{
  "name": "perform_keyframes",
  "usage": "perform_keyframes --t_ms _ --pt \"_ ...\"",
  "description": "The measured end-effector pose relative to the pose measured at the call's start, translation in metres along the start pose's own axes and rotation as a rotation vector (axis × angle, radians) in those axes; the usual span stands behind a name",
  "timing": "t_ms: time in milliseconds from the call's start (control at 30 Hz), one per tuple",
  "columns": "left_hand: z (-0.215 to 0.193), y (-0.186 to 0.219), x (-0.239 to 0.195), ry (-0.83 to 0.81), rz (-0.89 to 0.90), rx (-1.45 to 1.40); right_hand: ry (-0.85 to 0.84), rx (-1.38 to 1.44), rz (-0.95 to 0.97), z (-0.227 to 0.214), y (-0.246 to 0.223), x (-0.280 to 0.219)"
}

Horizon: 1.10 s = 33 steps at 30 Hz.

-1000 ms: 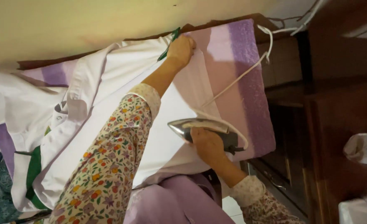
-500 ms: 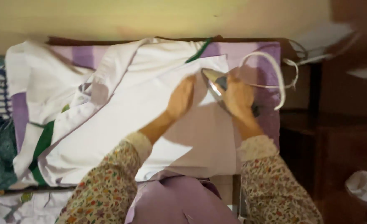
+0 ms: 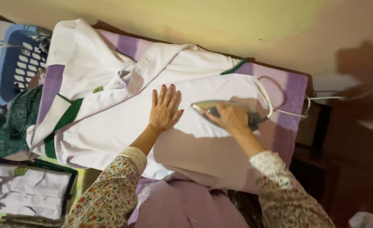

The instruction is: Ironing and buttoning a white long-sleeved shirt on a low ironing board.

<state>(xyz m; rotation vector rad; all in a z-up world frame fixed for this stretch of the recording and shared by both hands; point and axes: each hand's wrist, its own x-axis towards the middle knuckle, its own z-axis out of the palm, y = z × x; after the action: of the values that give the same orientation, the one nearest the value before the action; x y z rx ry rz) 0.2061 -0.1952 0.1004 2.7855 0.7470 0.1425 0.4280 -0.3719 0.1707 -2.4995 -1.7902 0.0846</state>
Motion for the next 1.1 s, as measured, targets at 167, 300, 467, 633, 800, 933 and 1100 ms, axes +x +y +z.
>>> perform_keyframes --t_ms 167,300,467,633,800,933,1100 --pt "-0.005 -0.026 -0.025 0.043 -0.083 -0.018 0.089 -0.001 -0.021 -0.010 0.015 0.073" --pt "-0.015 -0.045 -0.052 0.065 -0.187 -0.019 -0.025 0.001 0.021 -0.017 -0.008 0.084" --pt "-0.033 -0.067 -0.103 0.073 -0.302 0.001 -0.070 0.023 -0.104 0.014 -0.070 0.037" --pt "-0.034 -0.083 -0.136 0.090 -0.409 0.001 -0.142 0.064 -0.170 0.022 -0.095 0.053" --pt "-0.025 -0.093 -0.148 0.126 -0.423 0.003 0.000 0.000 -0.147 -0.004 -0.088 0.140" --pt "-0.030 -0.107 -0.154 0.166 -0.412 -0.032 -0.053 0.014 -0.075 -0.004 -0.113 0.133" --pt "-0.032 -0.141 -0.167 0.210 -0.445 0.033 -0.101 0.087 -0.245 0.030 -0.189 0.040"
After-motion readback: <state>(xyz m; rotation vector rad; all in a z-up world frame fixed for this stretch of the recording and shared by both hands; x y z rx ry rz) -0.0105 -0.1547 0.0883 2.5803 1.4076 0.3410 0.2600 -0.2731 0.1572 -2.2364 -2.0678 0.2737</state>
